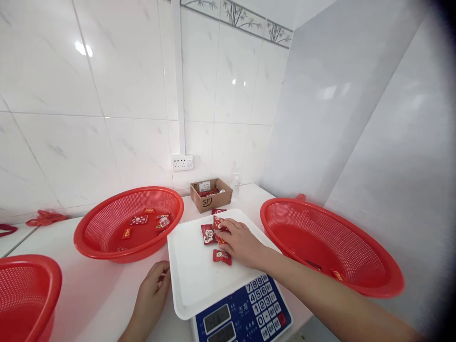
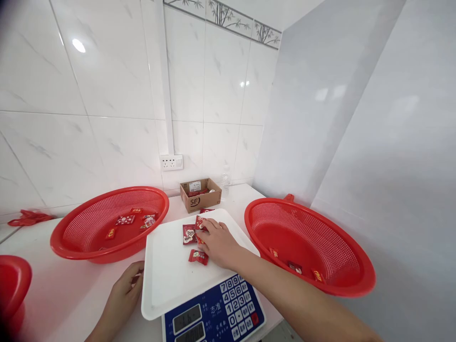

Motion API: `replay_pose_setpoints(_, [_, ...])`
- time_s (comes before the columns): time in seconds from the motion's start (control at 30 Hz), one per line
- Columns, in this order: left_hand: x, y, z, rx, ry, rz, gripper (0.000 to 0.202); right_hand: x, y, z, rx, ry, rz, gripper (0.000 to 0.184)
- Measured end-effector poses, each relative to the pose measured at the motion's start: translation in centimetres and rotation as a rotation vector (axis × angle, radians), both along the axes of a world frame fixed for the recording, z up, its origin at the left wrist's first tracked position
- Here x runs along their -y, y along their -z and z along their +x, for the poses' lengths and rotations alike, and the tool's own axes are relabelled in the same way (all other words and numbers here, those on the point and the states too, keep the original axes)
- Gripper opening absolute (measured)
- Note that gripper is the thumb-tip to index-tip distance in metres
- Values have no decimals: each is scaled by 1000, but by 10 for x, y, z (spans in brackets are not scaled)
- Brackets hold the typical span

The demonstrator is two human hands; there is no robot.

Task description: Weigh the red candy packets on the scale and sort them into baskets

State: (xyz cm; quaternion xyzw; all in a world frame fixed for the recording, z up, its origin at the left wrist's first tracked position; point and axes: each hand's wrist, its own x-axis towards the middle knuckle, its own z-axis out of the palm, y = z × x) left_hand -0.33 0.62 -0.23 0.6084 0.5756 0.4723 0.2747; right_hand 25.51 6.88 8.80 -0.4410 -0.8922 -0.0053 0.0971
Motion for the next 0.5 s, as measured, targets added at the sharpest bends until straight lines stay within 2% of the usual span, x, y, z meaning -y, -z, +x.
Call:
replay_pose_setpoints(0.1, [1,-2,1,3,3,-2,24,5,-5,5,-55,1,-53,30])
replay_pose_setpoints(0.17, [1,-2,2,10,4,-4,23,8,-10,8,-95,18,-98,32])
replay_pose_setpoints(0.27, [0,-1,2,23,3,-5,22,11,-16,7,-98,11,-199,51])
replay_pose_setpoints(0.37, [0,0,2,18,2,-13,23,8,-17,2,-21,-79,-255,73])
replay_pose_setpoints(0.5, [1,-2,3,34,11,-23,24,-8,-13,-8,52,-165,-237,72])
